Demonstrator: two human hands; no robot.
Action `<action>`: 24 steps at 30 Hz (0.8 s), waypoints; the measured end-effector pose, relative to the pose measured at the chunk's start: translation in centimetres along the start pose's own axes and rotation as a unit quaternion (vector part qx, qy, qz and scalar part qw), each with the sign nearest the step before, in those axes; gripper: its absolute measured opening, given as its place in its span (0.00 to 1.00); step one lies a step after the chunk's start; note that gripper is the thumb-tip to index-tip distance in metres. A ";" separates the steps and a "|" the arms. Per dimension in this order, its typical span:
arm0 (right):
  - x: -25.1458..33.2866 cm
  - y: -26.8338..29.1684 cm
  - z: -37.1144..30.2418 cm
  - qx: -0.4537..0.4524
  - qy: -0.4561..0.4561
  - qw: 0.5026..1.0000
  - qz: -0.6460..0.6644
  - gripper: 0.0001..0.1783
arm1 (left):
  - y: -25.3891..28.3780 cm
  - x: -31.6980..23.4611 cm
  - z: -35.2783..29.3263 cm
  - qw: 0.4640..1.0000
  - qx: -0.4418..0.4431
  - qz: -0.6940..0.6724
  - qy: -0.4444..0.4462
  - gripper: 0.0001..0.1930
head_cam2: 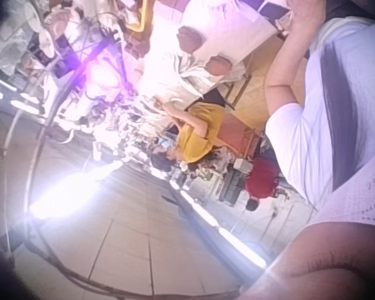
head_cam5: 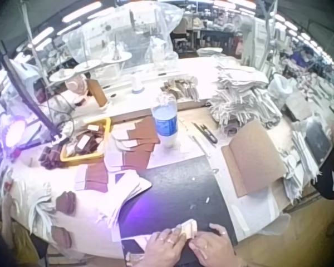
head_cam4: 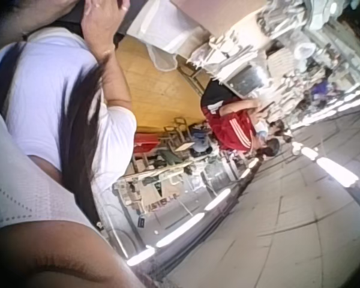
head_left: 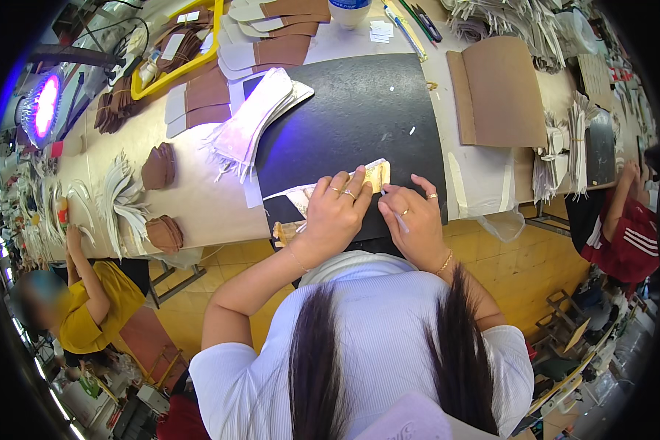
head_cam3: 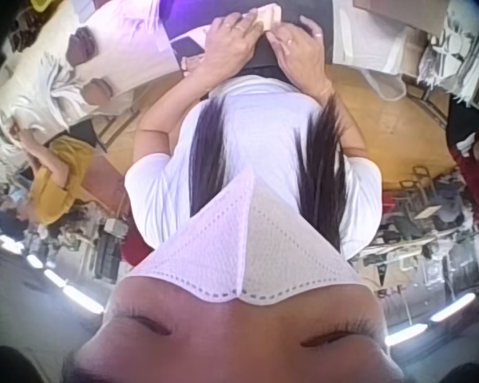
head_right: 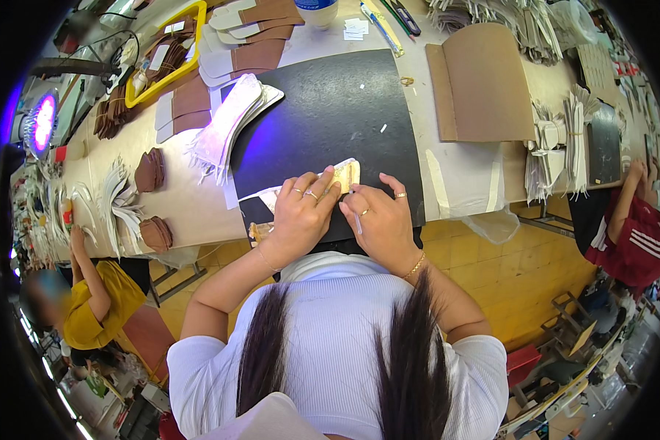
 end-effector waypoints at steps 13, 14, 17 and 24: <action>-3.4 0.7 1.2 -0.085 -0.111 0.969 0.205 0.16 | 0.1 0.8 0.8 0.984 -0.015 -0.172 0.046 0.08; -3.5 0.4 1.2 -0.088 -0.129 0.956 0.250 0.17 | 0.2 0.9 0.9 0.984 -0.012 -0.173 0.047 0.08; -3.3 -0.6 1.0 -0.105 -0.184 0.906 0.367 0.16 | 0.8 0.5 0.5 0.982 0.023 -0.178 0.057 0.08; -2.8 -1.3 0.4 -0.069 -0.060 0.989 0.118 0.08 | 7.2 2.3 0.0 0.958 -0.009 -0.219 0.186 0.12</action>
Point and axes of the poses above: each hand's wrist, its own z-axis towards the middle knuckle, its own y-axis out of the back of the hand, x = y × z, the point moved 2 cm from there along z, towards the middle knuckle, and after that the axes turned 1 degree about z, right-handed, at the moved point
